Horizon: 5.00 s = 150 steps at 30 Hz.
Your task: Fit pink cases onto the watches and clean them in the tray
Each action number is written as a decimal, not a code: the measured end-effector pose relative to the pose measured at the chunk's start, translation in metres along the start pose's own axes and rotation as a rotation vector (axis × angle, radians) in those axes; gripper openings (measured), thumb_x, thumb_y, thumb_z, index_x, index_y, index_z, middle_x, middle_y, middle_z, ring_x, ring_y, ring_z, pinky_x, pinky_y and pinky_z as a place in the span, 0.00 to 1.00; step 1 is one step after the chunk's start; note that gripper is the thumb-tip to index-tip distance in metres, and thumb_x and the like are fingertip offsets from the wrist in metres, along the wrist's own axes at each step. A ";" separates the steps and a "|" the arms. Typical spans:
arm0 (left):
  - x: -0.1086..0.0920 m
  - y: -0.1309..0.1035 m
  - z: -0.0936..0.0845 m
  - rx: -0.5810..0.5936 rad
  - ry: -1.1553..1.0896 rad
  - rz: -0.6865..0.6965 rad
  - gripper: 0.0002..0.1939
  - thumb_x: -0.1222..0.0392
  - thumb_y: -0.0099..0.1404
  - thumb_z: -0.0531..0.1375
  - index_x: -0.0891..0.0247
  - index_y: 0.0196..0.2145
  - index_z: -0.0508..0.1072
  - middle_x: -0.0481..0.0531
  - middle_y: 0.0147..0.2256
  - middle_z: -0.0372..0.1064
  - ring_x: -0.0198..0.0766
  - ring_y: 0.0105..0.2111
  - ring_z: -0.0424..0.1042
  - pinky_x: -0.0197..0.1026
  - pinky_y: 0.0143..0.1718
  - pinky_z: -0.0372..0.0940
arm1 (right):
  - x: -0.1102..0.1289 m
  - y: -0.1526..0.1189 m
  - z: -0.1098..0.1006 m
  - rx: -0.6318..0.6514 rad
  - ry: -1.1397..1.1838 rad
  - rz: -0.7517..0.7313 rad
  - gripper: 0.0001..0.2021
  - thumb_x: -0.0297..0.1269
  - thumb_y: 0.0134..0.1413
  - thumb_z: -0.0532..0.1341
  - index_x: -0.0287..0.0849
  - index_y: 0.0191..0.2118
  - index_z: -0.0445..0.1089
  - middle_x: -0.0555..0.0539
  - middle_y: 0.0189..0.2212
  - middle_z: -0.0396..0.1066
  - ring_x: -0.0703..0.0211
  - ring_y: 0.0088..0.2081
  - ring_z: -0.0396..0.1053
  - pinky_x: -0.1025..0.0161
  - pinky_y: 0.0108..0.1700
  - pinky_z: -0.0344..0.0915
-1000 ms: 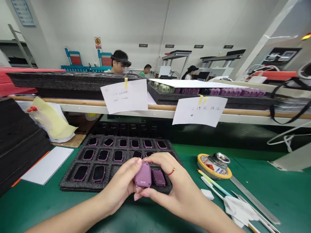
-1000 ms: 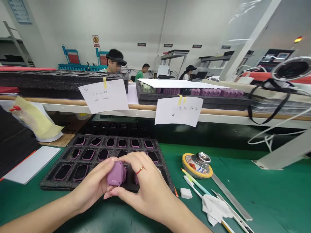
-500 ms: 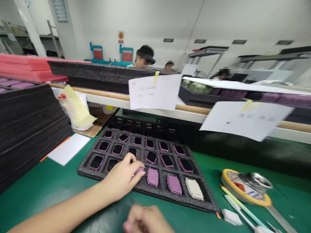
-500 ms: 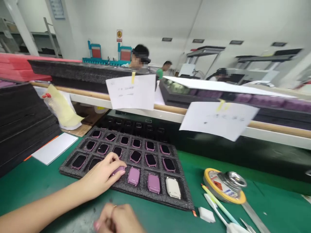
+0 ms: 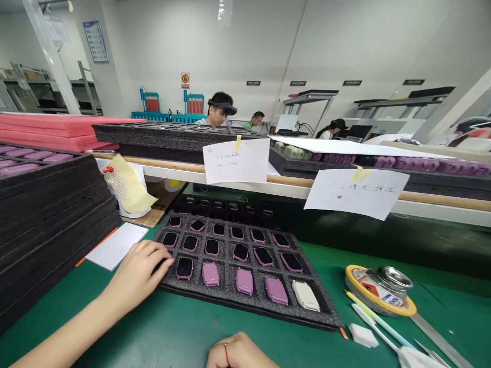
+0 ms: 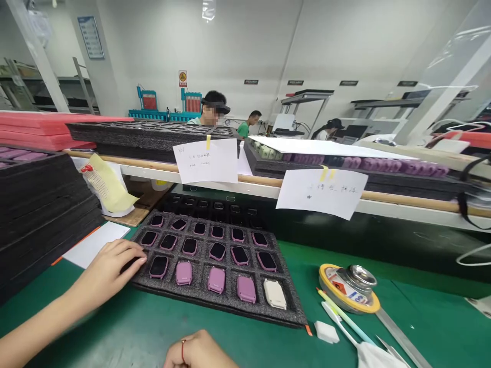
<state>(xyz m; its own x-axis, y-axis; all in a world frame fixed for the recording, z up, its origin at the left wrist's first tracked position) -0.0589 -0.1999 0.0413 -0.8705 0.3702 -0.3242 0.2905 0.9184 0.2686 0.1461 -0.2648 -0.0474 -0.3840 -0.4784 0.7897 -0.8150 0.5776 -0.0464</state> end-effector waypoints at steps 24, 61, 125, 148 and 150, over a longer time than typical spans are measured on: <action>0.050 0.078 0.001 0.298 -0.058 -0.174 0.14 0.51 0.70 0.60 0.64 0.46 0.74 0.54 0.44 0.74 0.43 0.42 0.74 0.51 0.45 0.70 | 0.050 0.126 -0.129 -0.051 -0.651 0.122 0.16 0.42 0.64 0.63 0.40 0.53 0.69 0.43 0.49 0.72 0.53 0.46 0.73 0.51 0.47 0.72; -0.142 0.054 0.056 0.517 -1.886 -0.616 0.27 0.38 0.66 0.60 0.70 0.39 0.77 0.60 0.31 0.77 0.44 0.31 0.78 0.45 0.38 0.75 | 0.067 -0.048 -0.156 -0.906 -0.648 -0.387 0.27 0.28 0.51 0.63 0.45 0.59 0.62 0.43 0.46 0.78 0.53 0.44 0.79 0.57 0.46 0.76; -0.148 0.036 0.029 0.230 -1.363 -0.267 0.49 0.63 0.39 0.77 0.57 0.59 0.67 0.61 0.60 0.66 0.63 0.63 0.62 0.54 0.59 0.65 | 0.071 -0.038 -0.141 -0.791 -0.105 -0.407 0.51 0.36 0.56 0.67 0.50 0.73 0.31 0.45 0.52 0.76 0.50 0.54 0.74 0.46 0.70 0.52; -0.146 0.033 0.041 0.225 -1.408 -0.383 0.48 0.56 0.37 0.78 0.57 0.56 0.65 0.62 0.52 0.74 0.65 0.55 0.71 0.56 0.50 0.72 | 0.061 -0.034 -0.142 -0.751 0.001 -0.319 0.62 0.28 0.45 0.73 0.53 0.73 0.27 0.47 0.50 0.77 0.45 0.62 0.65 0.38 0.68 0.49; -0.145 0.034 0.042 0.228 -1.431 -0.368 0.50 0.58 0.36 0.79 0.56 0.57 0.64 0.62 0.52 0.74 0.63 0.55 0.71 0.55 0.50 0.72 | 0.061 -0.034 -0.142 -0.740 0.014 -0.309 0.63 0.27 0.43 0.74 0.53 0.73 0.28 0.47 0.51 0.76 0.46 0.62 0.64 0.38 0.69 0.46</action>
<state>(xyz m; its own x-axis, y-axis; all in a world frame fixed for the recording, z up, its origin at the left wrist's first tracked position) 0.0940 -0.2169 0.0590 0.1700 -0.1848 -0.9680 0.3189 0.9397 -0.1234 0.2118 -0.2193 0.0892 -0.1780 -0.6829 0.7085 -0.3825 0.7114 0.5896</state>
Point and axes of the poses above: each hand's wrist, its own y-axis towards the middle knuckle, its own z-axis out of the palm, x = y × z, the point moved 5 cm from there along y, towards the middle knuckle
